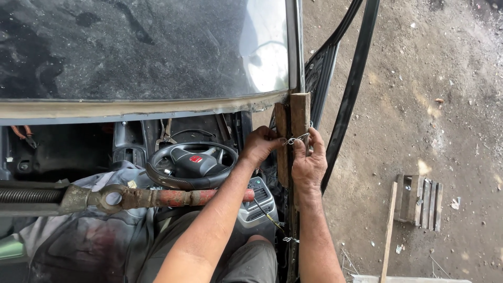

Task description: The person secures a wooden plank to the car's A-pillar using wire and pliers. They wrap the wire around the plank and the car frame, then twist and tighten it with pliers to hold the plank in place.

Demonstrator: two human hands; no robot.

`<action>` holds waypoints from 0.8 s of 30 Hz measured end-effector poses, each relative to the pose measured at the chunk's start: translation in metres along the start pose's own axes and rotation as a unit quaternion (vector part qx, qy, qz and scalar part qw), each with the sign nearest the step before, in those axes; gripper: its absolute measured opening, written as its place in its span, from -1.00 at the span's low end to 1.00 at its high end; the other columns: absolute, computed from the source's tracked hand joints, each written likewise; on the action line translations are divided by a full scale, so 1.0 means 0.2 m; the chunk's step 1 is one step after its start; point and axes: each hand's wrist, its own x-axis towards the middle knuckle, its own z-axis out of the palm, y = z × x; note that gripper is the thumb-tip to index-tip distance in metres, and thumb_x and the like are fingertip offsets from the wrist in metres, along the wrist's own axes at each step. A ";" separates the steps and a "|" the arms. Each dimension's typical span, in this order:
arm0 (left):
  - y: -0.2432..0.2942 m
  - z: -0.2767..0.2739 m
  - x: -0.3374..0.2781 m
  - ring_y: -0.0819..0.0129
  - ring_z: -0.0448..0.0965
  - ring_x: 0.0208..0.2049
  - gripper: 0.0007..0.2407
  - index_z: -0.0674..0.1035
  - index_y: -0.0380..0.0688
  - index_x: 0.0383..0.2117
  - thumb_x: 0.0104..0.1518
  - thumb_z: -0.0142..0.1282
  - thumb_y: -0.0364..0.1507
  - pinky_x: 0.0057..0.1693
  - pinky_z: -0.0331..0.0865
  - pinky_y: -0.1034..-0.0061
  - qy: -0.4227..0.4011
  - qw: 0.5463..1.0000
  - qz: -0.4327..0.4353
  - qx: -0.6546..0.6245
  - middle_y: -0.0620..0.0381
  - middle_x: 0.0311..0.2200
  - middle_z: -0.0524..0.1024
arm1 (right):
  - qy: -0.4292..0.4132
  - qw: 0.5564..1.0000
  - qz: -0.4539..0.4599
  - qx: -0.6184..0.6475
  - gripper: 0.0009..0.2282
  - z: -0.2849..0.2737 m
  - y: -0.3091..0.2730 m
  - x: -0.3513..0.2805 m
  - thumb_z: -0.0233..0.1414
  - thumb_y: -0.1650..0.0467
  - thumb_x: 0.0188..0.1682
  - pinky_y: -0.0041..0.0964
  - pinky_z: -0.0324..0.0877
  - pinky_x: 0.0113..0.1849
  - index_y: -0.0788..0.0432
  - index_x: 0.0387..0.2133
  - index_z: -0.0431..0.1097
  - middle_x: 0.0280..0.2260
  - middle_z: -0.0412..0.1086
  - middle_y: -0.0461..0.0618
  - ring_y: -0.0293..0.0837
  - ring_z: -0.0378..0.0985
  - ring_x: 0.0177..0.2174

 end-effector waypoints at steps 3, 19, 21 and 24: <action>0.05 -0.01 -0.02 0.41 0.59 -0.37 -0.71 0.60 -0.26 -0.39 -0.11 0.44 -0.35 -0.19 0.48 0.52 -0.024 0.999 -0.005 -0.038 0.10 -0.43 0.63 | 0.004 1.000 -0.006 -0.008 -0.58 0.00 -0.01 0.02 0.19 0.28 0.06 -0.39 0.54 -0.34 0.03 0.18 0.31 -0.19 0.44 -0.03 -0.27 0.55 -0.35; 0.15 -0.06 0.01 0.36 0.62 -0.34 -0.86 0.63 -0.27 -0.37 0.06 0.13 -0.44 -0.12 0.54 0.44 -0.136 0.958 -0.109 -0.229 0.10 -0.43 0.61 | 0.004 0.989 0.044 0.142 -0.45 0.03 0.06 0.10 0.28 0.13 -0.09 -0.50 0.48 -0.31 0.13 0.11 0.37 -0.21 0.39 -0.07 -0.36 0.50 -0.30; 0.16 -0.06 0.00 0.38 0.61 -0.34 -0.85 0.65 -0.29 -0.37 0.07 0.14 -0.43 -0.13 0.51 0.47 -0.158 0.962 -0.082 -0.206 0.10 -0.42 0.61 | 0.002 0.988 0.062 0.143 -0.46 0.03 0.06 0.11 0.28 0.13 -0.10 -0.48 0.46 -0.33 0.13 0.10 0.40 -0.22 0.40 -0.04 -0.35 0.49 -0.32; 0.15 -0.05 0.01 0.43 0.61 -0.34 -0.84 0.65 -0.26 -0.33 0.09 0.17 -0.41 -0.14 0.51 0.51 -0.159 0.966 -0.078 -0.189 0.14 -0.40 0.62 | -0.008 0.995 0.031 0.095 -0.48 0.01 0.05 0.11 0.27 0.16 -0.06 -0.47 0.50 -0.29 0.12 0.12 0.38 -0.22 0.45 -0.05 -0.35 0.51 -0.31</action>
